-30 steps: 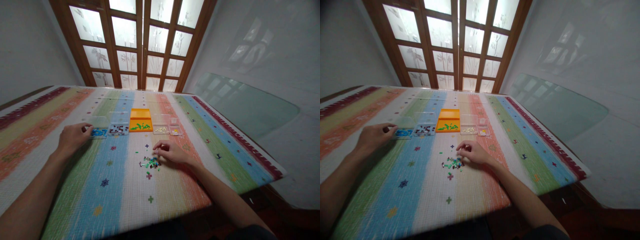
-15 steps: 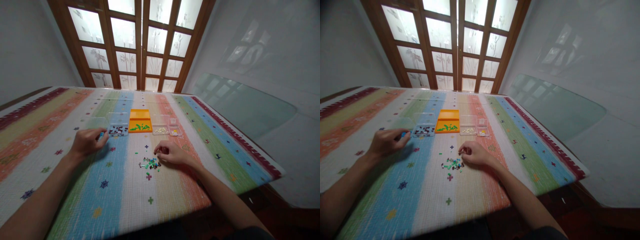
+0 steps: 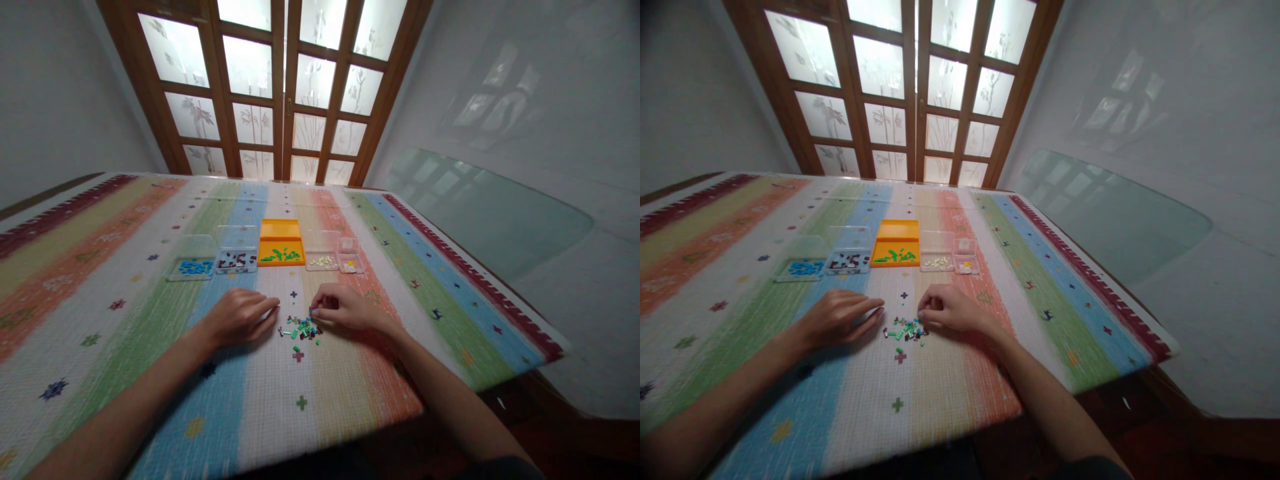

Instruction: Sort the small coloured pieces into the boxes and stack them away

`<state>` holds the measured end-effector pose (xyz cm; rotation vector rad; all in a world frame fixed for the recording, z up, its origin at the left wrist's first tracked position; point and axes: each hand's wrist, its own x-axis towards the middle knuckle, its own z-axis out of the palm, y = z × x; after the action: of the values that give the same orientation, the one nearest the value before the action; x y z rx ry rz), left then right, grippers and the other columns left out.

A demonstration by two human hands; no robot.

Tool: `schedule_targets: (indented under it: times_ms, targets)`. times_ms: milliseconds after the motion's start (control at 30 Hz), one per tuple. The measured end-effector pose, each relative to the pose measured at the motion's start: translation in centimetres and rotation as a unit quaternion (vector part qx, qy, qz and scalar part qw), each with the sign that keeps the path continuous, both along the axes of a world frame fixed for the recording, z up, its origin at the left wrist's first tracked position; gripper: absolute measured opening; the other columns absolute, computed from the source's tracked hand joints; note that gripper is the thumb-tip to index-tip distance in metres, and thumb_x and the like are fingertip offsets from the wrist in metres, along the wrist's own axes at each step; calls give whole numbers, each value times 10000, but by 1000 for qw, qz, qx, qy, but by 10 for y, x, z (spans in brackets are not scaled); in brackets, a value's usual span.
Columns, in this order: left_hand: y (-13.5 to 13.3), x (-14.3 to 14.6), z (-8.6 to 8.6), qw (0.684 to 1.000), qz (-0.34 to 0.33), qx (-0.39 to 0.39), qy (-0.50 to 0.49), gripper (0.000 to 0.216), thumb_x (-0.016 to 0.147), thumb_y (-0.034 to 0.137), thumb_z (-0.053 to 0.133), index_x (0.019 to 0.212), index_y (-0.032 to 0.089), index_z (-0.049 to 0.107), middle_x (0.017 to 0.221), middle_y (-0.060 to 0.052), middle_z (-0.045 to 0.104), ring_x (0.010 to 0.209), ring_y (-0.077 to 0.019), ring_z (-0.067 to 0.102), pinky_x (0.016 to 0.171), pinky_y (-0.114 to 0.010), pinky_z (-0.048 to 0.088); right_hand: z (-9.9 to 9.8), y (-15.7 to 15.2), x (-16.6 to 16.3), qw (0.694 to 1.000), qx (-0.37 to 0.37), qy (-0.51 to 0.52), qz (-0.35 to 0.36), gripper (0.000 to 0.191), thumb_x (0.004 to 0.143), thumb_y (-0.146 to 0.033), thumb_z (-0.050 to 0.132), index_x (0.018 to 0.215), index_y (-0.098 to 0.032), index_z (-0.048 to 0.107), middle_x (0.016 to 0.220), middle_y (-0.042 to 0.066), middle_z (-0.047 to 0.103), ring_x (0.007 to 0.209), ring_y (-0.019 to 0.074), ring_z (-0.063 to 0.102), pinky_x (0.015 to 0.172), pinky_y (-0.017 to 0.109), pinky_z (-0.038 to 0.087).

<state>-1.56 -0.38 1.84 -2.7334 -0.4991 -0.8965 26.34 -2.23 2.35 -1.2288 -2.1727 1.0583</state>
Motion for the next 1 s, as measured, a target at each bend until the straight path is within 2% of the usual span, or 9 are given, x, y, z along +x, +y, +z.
schedule_targets:
  times_ms: [133,300,400,567,767,867,1000]
  targets:
    - [-14,19,-3,999,-40,12,-22,151,1001,210,491,1009,140,625,590,26,630,469,-124,566,454,-261,409,2,-5,-10,994,-56,93,17,222,867,-368,686,907,-149,691,727,7,630,621,109,520,578,244,396]
    - [-22,30,-7,997,-63,26,-25,219,1031,167,414,895,163,585,531,46,546,432,-113,477,423,-268,336,-2,-10,-21,980,-111,164,28,279,853,-430,710,868,-153,688,680,-16,593,582,95,472,540,235,363]
    - [-22,31,-9,998,-50,27,-32,240,1041,152,381,906,164,580,540,42,548,446,-113,492,431,-267,349,-5,-10,-23,973,-122,192,26,291,838,-445,729,844,-157,691,720,1,628,615,102,512,576,245,408]
    - [-21,30,-11,998,-23,23,-59,179,1024,167,442,919,167,587,572,33,595,447,-107,522,433,-257,369,-9,-9,-24,971,-125,204,16,294,820,-455,750,855,-166,718,758,18,664,661,117,557,618,263,454]
    - [-21,30,-13,997,-26,12,-75,139,1007,158,470,1031,146,606,602,16,644,452,-115,564,450,-245,406,-8,-8,-23,971,-104,214,9,278,826,-442,741,864,-167,736,832,49,708,741,142,617,697,295,495]
    - [-18,28,-12,996,-13,-5,-90,124,992,173,504,991,145,625,625,4,670,479,-120,601,474,-238,440,-8,-7,-24,968,-108,226,-8,266,833,-429,731,886,-169,733,850,53,716,753,146,630,711,302,501]
    - [-6,15,-9,994,43,-9,-100,138,972,182,523,929,145,649,579,17,643,458,-112,574,478,-227,419,-8,-4,-22,968,-105,223,-48,274,817,-437,735,860,-167,711,811,43,705,706,136,619,675,289,490]
